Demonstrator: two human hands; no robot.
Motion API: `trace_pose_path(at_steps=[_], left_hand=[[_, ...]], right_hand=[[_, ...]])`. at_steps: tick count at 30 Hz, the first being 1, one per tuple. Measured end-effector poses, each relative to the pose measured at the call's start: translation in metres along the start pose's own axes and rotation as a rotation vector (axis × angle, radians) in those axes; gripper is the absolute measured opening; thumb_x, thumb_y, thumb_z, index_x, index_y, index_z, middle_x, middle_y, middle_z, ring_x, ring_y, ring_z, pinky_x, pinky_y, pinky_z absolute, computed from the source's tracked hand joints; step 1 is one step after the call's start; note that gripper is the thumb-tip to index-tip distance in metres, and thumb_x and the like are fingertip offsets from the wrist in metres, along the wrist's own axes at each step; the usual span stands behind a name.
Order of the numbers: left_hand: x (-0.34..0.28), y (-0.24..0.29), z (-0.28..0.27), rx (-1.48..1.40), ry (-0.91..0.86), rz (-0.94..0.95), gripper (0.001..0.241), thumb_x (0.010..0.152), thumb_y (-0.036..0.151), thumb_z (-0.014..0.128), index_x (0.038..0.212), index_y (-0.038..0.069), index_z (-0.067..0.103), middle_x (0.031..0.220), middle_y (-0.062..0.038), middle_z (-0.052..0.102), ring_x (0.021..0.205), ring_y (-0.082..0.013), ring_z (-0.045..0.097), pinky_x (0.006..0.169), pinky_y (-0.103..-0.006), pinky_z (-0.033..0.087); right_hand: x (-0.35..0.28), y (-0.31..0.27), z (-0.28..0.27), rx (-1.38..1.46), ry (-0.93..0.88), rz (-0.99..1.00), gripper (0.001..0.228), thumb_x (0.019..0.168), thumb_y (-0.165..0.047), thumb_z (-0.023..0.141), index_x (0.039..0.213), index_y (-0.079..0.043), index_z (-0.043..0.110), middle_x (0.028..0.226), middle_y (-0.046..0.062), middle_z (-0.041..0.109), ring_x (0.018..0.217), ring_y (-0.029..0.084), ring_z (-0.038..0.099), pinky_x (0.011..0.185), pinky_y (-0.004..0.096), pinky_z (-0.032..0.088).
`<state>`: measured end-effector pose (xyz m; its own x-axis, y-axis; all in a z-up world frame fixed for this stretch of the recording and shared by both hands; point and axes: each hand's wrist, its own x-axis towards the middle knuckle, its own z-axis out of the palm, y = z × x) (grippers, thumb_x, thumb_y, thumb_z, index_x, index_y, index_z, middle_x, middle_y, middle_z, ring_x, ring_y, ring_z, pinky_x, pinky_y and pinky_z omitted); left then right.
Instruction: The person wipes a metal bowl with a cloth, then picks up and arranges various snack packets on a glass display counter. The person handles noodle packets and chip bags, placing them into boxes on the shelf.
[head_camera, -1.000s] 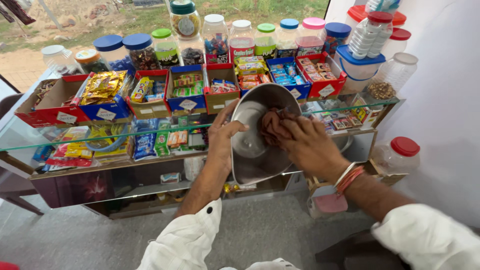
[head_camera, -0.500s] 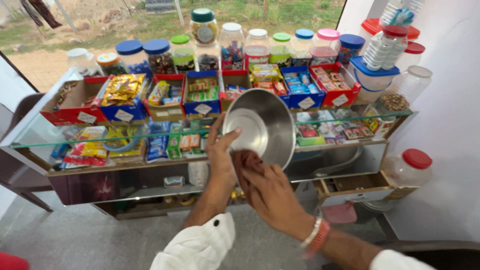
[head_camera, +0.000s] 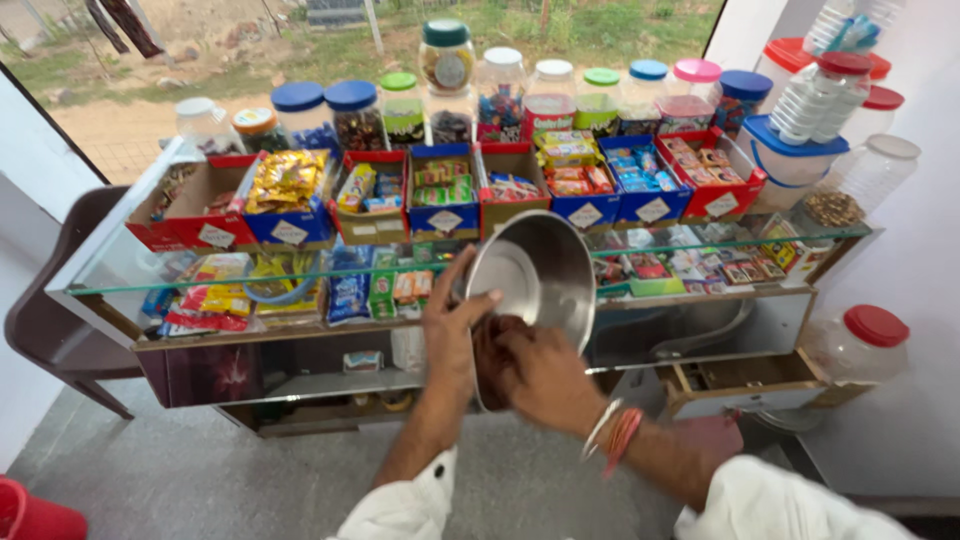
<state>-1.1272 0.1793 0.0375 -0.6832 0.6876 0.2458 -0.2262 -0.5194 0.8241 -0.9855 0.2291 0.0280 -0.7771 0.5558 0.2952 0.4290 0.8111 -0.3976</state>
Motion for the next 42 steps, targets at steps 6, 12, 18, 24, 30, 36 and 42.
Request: trace_pose_path(at_steps=[6, 12, 18, 24, 30, 36, 42], left_hand=[[0.001, 0.01, 0.004, -0.428, -0.094, -0.252, 0.056, 0.093, 0.02, 0.062, 0.143, -0.004, 0.053, 0.129, -0.015, 0.065, 0.114, -0.0226, 0.066, 0.098, -0.0351, 0.052], [-0.01, 0.017, 0.014, -0.275, -0.008, -0.256, 0.057, 0.087, 0.01, 0.056, 0.144, 0.003, 0.053, 0.135, -0.012, 0.064, 0.118, -0.0215, 0.065, 0.1, -0.0342, 0.051], [-0.019, 0.006, 0.004, -0.166, 0.087, -0.13, 0.066, 0.074, 0.0, 0.058, 0.141, -0.002, 0.059, 0.124, -0.013, 0.069, 0.11, -0.0228, 0.065, 0.095, -0.034, 0.051], [-0.019, 0.005, 0.001, -0.049, 0.243, -0.065, 0.068, 0.07, 0.0, 0.062, 0.138, 0.002, 0.065, 0.12, -0.012, 0.072, 0.105, -0.0207, 0.065, 0.094, -0.0306, 0.05], [-0.023, -0.006, 0.009, 0.093, 0.161, 0.069, 0.067, 0.067, 0.001, 0.067, 0.134, 0.0, 0.066, 0.124, -0.011, 0.072, 0.107, -0.0183, 0.067, 0.096, -0.0301, 0.051], [-0.028, -0.017, 0.025, 0.171, 0.261, 0.085, 0.063, 0.073, 0.005, 0.074, 0.136, 0.002, 0.065, 0.125, -0.013, 0.068, 0.108, -0.0221, 0.066, 0.095, -0.0339, 0.052], [-0.023, -0.028, 0.03, 0.014, 0.257, 0.163, 0.053, 0.085, 0.014, 0.073, 0.135, -0.001, 0.066, 0.127, -0.012, 0.072, 0.113, -0.0182, 0.067, 0.098, -0.0287, 0.052]], right_hand=[[0.041, -0.035, 0.012, 0.626, 0.33, -0.125, 0.053, 0.094, -0.01, 0.056, 0.145, 0.0, 0.044, 0.139, 0.024, 0.05, 0.135, 0.043, 0.049, 0.115, 0.049, 0.039], [0.078, -0.035, -0.024, -0.113, 0.579, -0.335, 0.062, 0.081, -0.016, 0.068, 0.142, -0.014, 0.057, 0.141, 0.018, 0.045, 0.131, 0.039, 0.042, 0.11, 0.049, 0.037], [0.102, -0.001, -0.058, -0.337, 0.416, -0.163, 0.042, 0.091, -0.024, 0.066, 0.132, -0.019, 0.064, 0.137, 0.011, 0.055, 0.126, 0.036, 0.048, 0.103, 0.053, 0.034], [0.062, 0.033, -0.027, -0.678, 0.515, -0.389, 0.056, 0.084, -0.03, 0.064, 0.132, -0.003, 0.061, 0.144, 0.022, 0.05, 0.133, 0.041, 0.046, 0.106, 0.054, 0.036], [0.04, 0.024, -0.025, -0.617, 0.008, -0.208, 0.041, 0.091, -0.036, 0.059, 0.117, -0.005, 0.069, 0.129, 0.018, 0.062, 0.124, 0.038, 0.053, 0.099, 0.049, 0.044], [0.04, 0.022, -0.011, 0.243, -0.406, 0.054, 0.031, 0.096, -0.028, 0.055, 0.106, -0.004, 0.074, 0.107, 0.022, 0.076, 0.101, 0.033, 0.073, 0.088, 0.039, 0.055], [0.035, 0.043, 0.018, 0.988, -0.217, -0.156, 0.026, 0.097, -0.013, 0.054, 0.12, -0.007, 0.063, 0.12, 0.022, 0.066, 0.114, 0.034, 0.064, 0.098, 0.037, 0.052]])
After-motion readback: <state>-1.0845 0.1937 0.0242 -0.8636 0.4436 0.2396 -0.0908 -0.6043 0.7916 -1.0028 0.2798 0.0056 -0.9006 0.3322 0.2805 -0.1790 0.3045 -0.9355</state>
